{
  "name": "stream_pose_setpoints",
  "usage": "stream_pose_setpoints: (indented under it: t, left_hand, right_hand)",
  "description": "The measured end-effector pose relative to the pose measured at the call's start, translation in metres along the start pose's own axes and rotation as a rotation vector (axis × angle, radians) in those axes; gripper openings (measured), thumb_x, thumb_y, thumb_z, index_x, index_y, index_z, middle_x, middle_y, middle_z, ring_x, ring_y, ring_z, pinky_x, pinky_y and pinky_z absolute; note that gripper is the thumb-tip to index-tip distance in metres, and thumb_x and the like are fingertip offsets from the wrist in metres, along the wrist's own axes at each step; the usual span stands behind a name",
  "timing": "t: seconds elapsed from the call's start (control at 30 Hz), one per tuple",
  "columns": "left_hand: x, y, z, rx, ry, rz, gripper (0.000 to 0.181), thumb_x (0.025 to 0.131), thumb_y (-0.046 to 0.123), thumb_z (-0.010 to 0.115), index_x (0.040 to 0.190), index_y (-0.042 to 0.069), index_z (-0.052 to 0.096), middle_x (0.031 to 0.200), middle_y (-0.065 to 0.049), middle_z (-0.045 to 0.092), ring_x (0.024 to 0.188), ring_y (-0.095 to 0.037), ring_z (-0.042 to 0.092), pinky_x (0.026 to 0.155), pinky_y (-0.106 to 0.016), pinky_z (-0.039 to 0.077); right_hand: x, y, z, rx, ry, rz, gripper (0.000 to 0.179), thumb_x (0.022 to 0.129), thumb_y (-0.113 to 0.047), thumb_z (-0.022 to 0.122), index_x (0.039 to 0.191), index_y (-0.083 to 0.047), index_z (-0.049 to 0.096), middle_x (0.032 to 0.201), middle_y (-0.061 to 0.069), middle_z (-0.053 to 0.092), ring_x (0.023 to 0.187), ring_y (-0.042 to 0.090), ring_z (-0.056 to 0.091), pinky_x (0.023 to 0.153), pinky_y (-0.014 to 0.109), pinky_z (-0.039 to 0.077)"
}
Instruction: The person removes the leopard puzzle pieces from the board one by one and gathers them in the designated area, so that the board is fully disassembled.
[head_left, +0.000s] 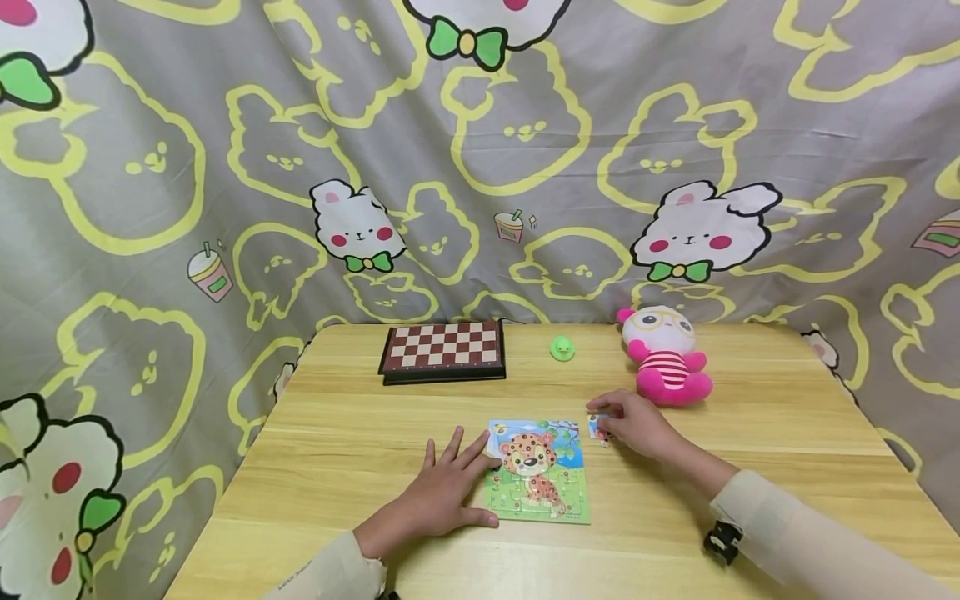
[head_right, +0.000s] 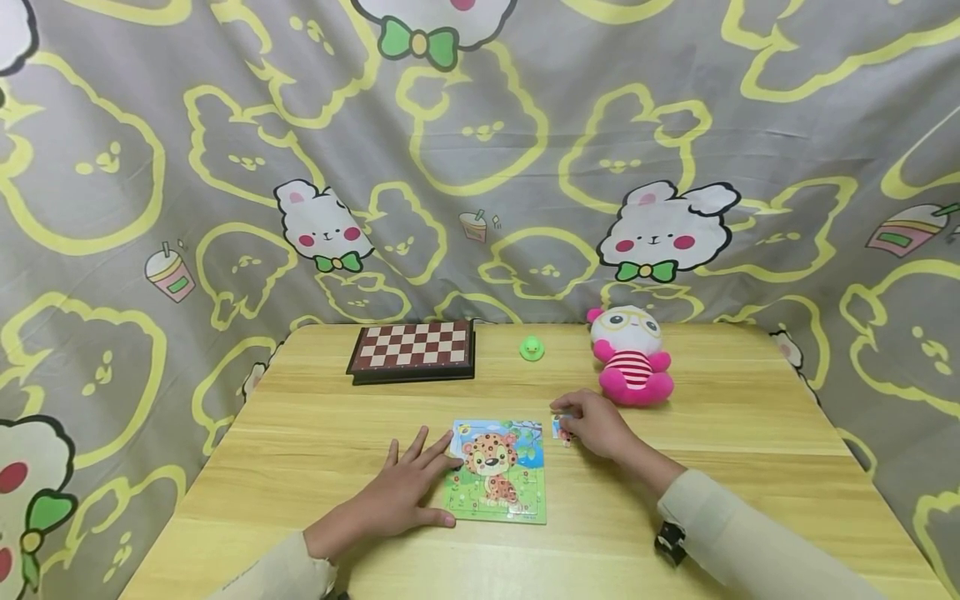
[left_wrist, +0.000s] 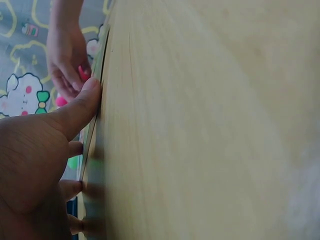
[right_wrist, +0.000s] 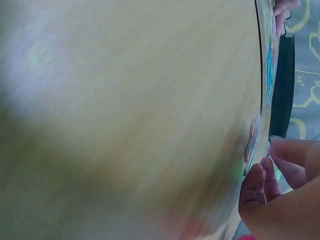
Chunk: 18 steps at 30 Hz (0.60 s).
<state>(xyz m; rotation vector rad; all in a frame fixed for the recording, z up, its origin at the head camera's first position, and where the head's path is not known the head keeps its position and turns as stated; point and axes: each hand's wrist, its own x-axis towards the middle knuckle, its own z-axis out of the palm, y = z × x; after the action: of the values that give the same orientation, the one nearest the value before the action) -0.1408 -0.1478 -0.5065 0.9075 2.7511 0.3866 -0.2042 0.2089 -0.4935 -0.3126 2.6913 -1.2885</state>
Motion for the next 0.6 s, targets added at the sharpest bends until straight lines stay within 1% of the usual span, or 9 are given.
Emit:
stream_pose_setpoints:
  t: [0.13, 0.3, 0.37, 0.43, 0.53, 0.6]
  left_hand:
    - [0.000, 0.000, -0.001, -0.004, -0.003, -0.003, 0.082, 0.085, 0.076, 0.060, 0.153, 0.034, 0.044, 0.174, -0.003, 0.013, 0.156, -0.048, 0.006, 0.110, -0.084, 0.011]
    - [0.000, 0.001, -0.002, -0.011, -0.006, -0.005, 0.082, 0.085, 0.075, 0.060, 0.154, 0.033, 0.044, 0.174, -0.003, 0.012, 0.156, -0.048, 0.006, 0.110, -0.084, 0.011]
    - [-0.001, 0.001, -0.002, -0.013, -0.005, -0.004, 0.082, 0.085, 0.075, 0.061, 0.154, 0.033, 0.044, 0.174, -0.003, 0.012, 0.156, -0.048, 0.006, 0.110, -0.084, 0.011]
    - [-0.001, 0.002, -0.002, -0.014, -0.005, -0.005, 0.082, 0.085, 0.075, 0.061, 0.154, 0.033, 0.044, 0.174, -0.003, 0.012, 0.156, -0.047, 0.006, 0.110, -0.084, 0.011]
    - [-0.001, 0.002, -0.002, -0.017, -0.007, -0.007, 0.082, 0.085, 0.075, 0.062, 0.153, 0.033, 0.045, 0.174, -0.003, 0.013, 0.156, -0.047, 0.006, 0.110, -0.084, 0.011]
    - [-0.001, 0.002, -0.003, -0.018, -0.007, -0.009, 0.082, 0.085, 0.075, 0.062, 0.153, 0.033, 0.045, 0.174, -0.003, 0.013, 0.156, -0.047, 0.006, 0.111, -0.084, 0.011]
  right_hand:
    - [0.000, -0.005, 0.003, 0.068, -0.025, 0.008, 0.023, 0.097, 0.003, 0.065, 0.118, 0.002, 0.072, 0.091, 0.010, 0.064, 0.071, 0.019, 0.063, 0.058, 0.025, 0.051]
    - [0.001, -0.009, 0.009, 0.064, -0.032, -0.015, 0.025, 0.094, 0.004, 0.067, 0.118, 0.002, 0.073, 0.096, 0.011, 0.061, 0.069, 0.018, 0.061, 0.057, 0.025, 0.052]
    - [0.001, -0.011, 0.011, 0.044, -0.027, -0.037, 0.025, 0.093, 0.003, 0.069, 0.117, 0.001, 0.074, 0.098, 0.011, 0.063, 0.072, 0.017, 0.060, 0.061, 0.025, 0.051]
    - [0.001, -0.013, 0.014, 0.024, -0.023, -0.061, 0.025, 0.092, 0.002, 0.071, 0.117, 0.000, 0.075, 0.103, 0.011, 0.065, 0.079, 0.017, 0.059, 0.067, 0.026, 0.051]
    - [0.001, -0.017, 0.018, -0.006, -0.020, -0.090, 0.024, 0.092, 0.000, 0.072, 0.116, -0.003, 0.076, 0.107, 0.009, 0.068, 0.088, 0.017, 0.058, 0.077, 0.030, 0.051]
    - [0.001, -0.021, 0.020, -0.012, -0.027, -0.095, 0.024, 0.092, 0.000, 0.072, 0.116, -0.004, 0.076, 0.108, 0.008, 0.068, 0.091, 0.017, 0.058, 0.080, 0.032, 0.050]
